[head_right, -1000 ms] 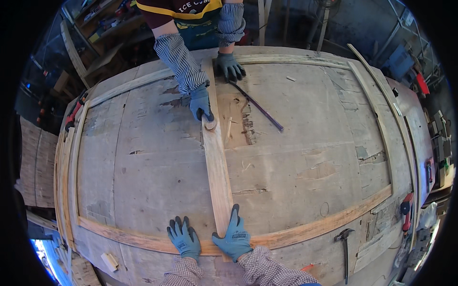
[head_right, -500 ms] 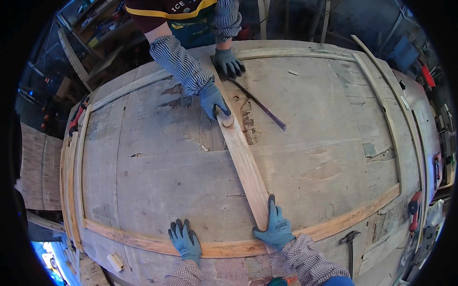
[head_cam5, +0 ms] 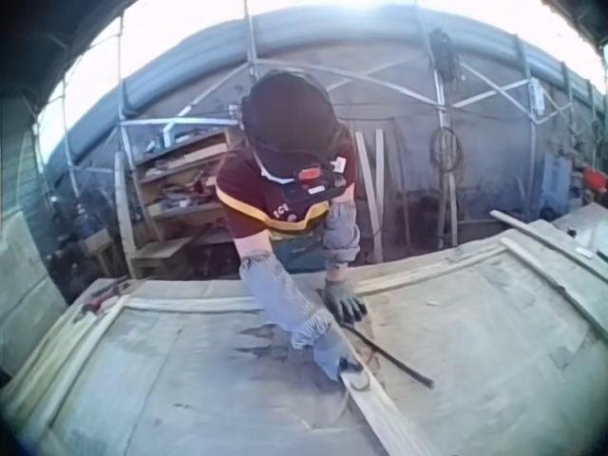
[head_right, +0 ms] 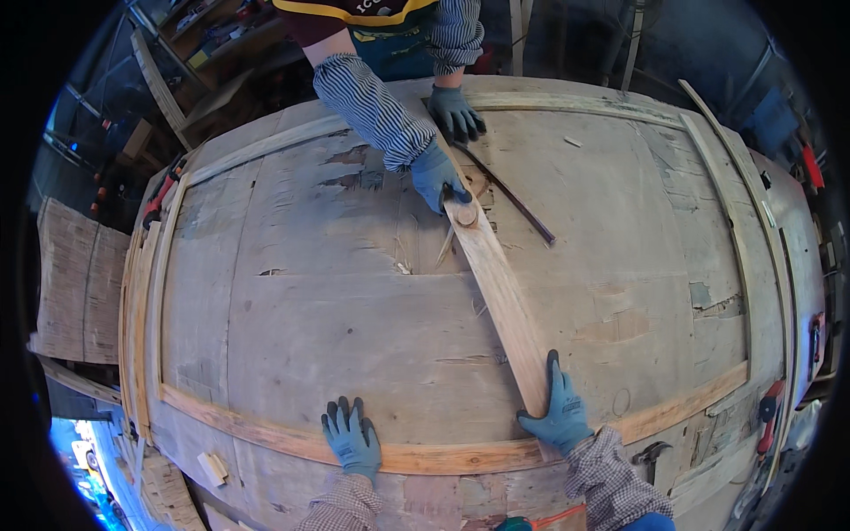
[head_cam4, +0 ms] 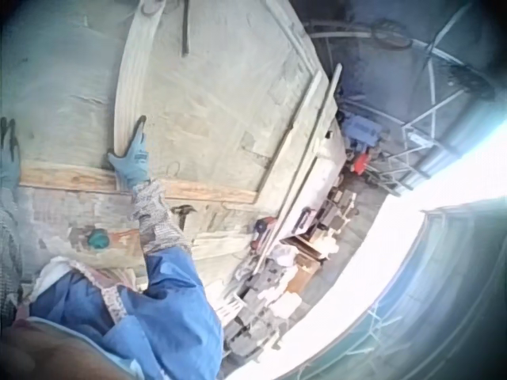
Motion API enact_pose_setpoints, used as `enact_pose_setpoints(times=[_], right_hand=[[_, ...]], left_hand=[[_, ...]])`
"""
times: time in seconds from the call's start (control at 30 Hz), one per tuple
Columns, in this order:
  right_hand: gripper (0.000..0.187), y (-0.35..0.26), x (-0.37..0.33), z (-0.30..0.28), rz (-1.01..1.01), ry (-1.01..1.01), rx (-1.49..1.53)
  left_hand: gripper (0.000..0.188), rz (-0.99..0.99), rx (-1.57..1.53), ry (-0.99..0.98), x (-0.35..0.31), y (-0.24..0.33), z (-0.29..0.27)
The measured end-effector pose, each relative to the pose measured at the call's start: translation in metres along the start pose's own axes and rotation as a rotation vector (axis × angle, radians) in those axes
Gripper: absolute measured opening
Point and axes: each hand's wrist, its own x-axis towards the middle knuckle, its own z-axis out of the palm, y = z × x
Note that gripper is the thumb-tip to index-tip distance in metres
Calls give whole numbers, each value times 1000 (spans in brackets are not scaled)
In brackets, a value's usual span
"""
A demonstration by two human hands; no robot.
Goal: The person positions wooden planks on a large flat surface, uses a hammer to drive nails, and measures the frame with a tape measure. A coworker assists by holding planks and hammering at times.
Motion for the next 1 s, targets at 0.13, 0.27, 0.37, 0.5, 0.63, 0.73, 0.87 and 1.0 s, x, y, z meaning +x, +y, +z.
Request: enact_pose_setpoints(times=[0.13, 0.27, 0.37, 0.5, 0.63, 0.73, 0.87, 1.0], right_hand=[[118, -98, -17, 45, 125, -63, 157], [115, -177, -25, 90, 123, -78, 449], [114, -220, -26, 116, 159, -107, 556], [107, -253, -21, 133, 157, -145, 678], [102, -261, -24, 134, 148, -90, 690], [98, -254, -25, 139, 94, -106, 671], [89, -180, -23, 128, 206, -109, 870], [77, -130, -27, 90, 450, -134, 979]], left_hand=[[47, -9, 0, 22, -4, -4, 4], [42, -8, -13, 36, 1, 0, 4], [40, 34, 119, 6, -6, -28, 46], [40, -32, -69, 59, -8, -21, 32], [40, -17, -77, 69, -10, -20, 35], [41, -34, -88, 129, -18, -51, 66], [43, 17, -21, 72, -6, -28, 48], [44, 8, -21, 28, -1, 1, 2]])
